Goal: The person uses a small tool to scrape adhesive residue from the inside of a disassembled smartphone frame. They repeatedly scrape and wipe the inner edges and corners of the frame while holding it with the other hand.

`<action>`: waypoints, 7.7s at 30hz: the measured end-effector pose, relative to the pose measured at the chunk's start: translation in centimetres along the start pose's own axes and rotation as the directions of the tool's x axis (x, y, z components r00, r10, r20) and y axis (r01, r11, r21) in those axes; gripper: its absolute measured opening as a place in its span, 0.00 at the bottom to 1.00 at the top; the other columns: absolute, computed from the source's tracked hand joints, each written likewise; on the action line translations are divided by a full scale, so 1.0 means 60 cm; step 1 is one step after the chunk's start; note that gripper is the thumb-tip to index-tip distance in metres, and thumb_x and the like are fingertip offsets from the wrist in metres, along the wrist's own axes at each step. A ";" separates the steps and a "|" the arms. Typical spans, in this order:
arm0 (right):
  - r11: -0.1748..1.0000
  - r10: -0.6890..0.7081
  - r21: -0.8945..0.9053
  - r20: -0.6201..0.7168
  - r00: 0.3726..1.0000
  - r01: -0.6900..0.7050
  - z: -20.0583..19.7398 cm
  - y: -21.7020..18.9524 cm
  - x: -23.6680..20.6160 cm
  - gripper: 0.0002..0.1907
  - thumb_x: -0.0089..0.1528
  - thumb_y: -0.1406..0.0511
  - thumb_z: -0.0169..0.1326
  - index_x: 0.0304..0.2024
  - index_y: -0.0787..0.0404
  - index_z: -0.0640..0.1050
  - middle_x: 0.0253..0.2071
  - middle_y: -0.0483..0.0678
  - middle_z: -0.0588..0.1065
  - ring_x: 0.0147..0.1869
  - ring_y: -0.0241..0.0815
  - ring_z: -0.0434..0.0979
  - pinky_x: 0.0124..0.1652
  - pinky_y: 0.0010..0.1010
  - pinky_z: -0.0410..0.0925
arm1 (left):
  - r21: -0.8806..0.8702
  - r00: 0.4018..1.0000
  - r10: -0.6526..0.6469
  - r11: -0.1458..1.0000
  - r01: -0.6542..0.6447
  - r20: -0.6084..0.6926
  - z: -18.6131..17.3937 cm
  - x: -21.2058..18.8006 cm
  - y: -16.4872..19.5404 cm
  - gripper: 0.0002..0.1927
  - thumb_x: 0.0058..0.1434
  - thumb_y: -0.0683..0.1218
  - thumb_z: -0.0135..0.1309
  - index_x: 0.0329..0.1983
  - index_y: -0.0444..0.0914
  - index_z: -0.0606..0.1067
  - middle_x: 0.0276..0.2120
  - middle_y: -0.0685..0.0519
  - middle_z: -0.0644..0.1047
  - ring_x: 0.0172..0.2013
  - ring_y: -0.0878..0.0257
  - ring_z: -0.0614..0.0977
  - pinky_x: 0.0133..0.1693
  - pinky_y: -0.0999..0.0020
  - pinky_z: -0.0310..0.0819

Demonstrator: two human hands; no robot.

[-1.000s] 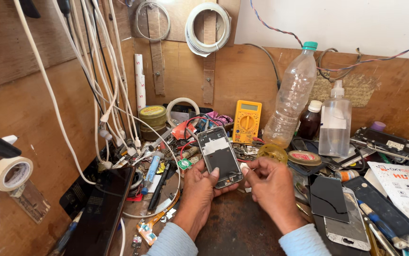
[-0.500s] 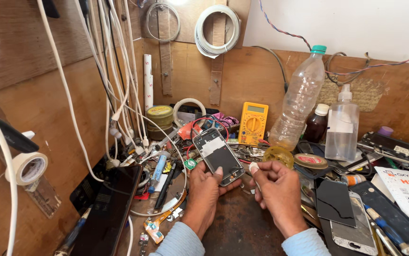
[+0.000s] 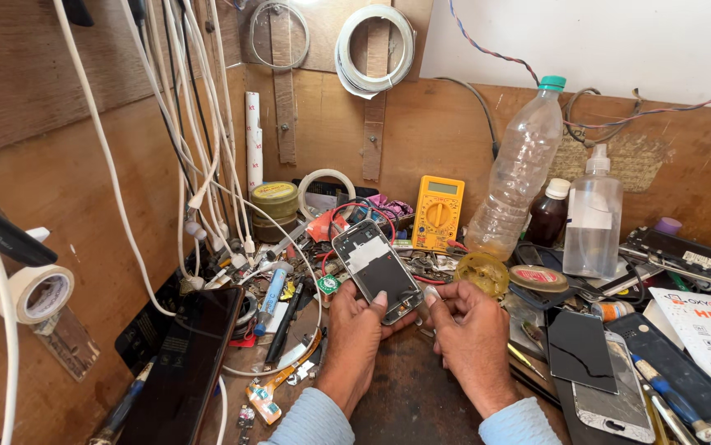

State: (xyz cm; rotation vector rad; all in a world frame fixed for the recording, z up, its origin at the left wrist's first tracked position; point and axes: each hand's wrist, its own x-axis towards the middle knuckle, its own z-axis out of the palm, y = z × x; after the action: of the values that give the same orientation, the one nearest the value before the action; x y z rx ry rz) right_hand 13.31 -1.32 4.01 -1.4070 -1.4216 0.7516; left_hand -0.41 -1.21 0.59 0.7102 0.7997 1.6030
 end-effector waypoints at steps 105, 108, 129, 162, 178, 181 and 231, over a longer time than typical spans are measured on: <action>0.887 0.094 0.411 0.283 0.954 -0.210 -0.038 0.030 0.038 0.10 0.60 0.66 0.61 0.39 0.68 0.79 0.21 0.50 0.77 0.14 0.34 0.68 0.12 0.24 0.55 | -0.085 0.985 -0.138 0.986 0.147 0.099 -0.013 0.008 0.012 0.12 0.68 0.39 0.45 0.52 0.28 0.72 0.46 0.42 0.81 0.43 0.52 0.85 0.46 0.51 0.86; 0.880 0.106 0.421 0.275 0.956 -0.219 -0.037 0.028 0.038 0.09 0.60 0.67 0.60 0.39 0.68 0.79 0.21 0.51 0.77 0.15 0.35 0.69 0.12 0.25 0.57 | -0.062 0.985 -0.151 0.986 0.157 0.088 -0.015 0.012 0.009 0.13 0.69 0.40 0.44 0.51 0.27 0.73 0.45 0.41 0.82 0.42 0.52 0.86 0.46 0.52 0.87; 0.811 0.267 0.430 0.331 0.905 -0.397 -0.038 0.033 0.033 0.14 0.60 0.60 0.61 0.37 0.65 0.78 0.25 0.42 0.73 0.19 0.31 0.64 0.16 0.22 0.53 | 0.097 0.992 -0.100 0.991 0.093 0.074 -0.014 0.008 0.001 0.15 0.61 0.36 0.54 0.52 0.32 0.75 0.44 0.47 0.83 0.41 0.61 0.85 0.44 0.65 0.82; 0.750 0.269 0.507 0.353 0.896 -0.425 -0.043 0.062 0.054 0.18 0.62 0.55 0.59 0.38 0.65 0.78 0.26 0.47 0.71 0.19 0.34 0.63 0.16 0.25 0.53 | 0.084 0.986 -0.050 0.996 0.037 0.160 -0.016 0.006 0.014 0.18 0.64 0.38 0.51 0.58 0.33 0.75 0.44 0.50 0.84 0.39 0.64 0.86 0.38 0.66 0.84; 0.738 0.263 0.580 0.222 0.939 -0.344 -0.065 0.044 0.056 0.18 0.62 0.55 0.57 0.39 0.65 0.77 0.29 0.49 0.73 0.18 0.34 0.62 0.15 0.26 0.52 | 0.256 0.976 -0.055 0.967 -0.001 0.212 -0.019 0.015 0.002 0.21 0.64 0.37 0.50 0.60 0.29 0.75 0.44 0.49 0.84 0.40 0.68 0.84 0.45 0.73 0.78; 0.740 0.245 0.582 0.233 0.941 -0.337 -0.065 0.052 0.059 0.17 0.62 0.57 0.58 0.39 0.66 0.77 0.29 0.48 0.73 0.19 0.34 0.63 0.15 0.25 0.53 | 0.282 0.976 -0.039 0.959 -0.024 0.215 -0.019 0.016 -0.002 0.20 0.64 0.36 0.50 0.60 0.29 0.76 0.43 0.49 0.84 0.40 0.69 0.83 0.45 0.74 0.77; 0.990 0.005 -0.139 -0.022 1.000 -0.008 -0.049 0.018 0.038 0.14 0.63 0.60 0.62 0.46 0.61 0.85 0.26 0.46 0.83 0.20 0.34 0.73 0.22 0.26 0.65 | 0.210 0.991 -0.095 0.975 0.074 0.095 0.007 -0.009 0.005 0.27 0.60 0.36 0.53 0.64 0.41 0.69 0.39 0.47 0.82 0.38 0.64 0.83 0.41 0.71 0.79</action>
State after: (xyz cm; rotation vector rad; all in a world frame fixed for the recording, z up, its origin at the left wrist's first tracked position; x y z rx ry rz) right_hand 16.70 0.45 4.53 -1.5223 -1.4773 0.6496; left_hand -0.17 -1.71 1.07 0.8885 0.9153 1.4074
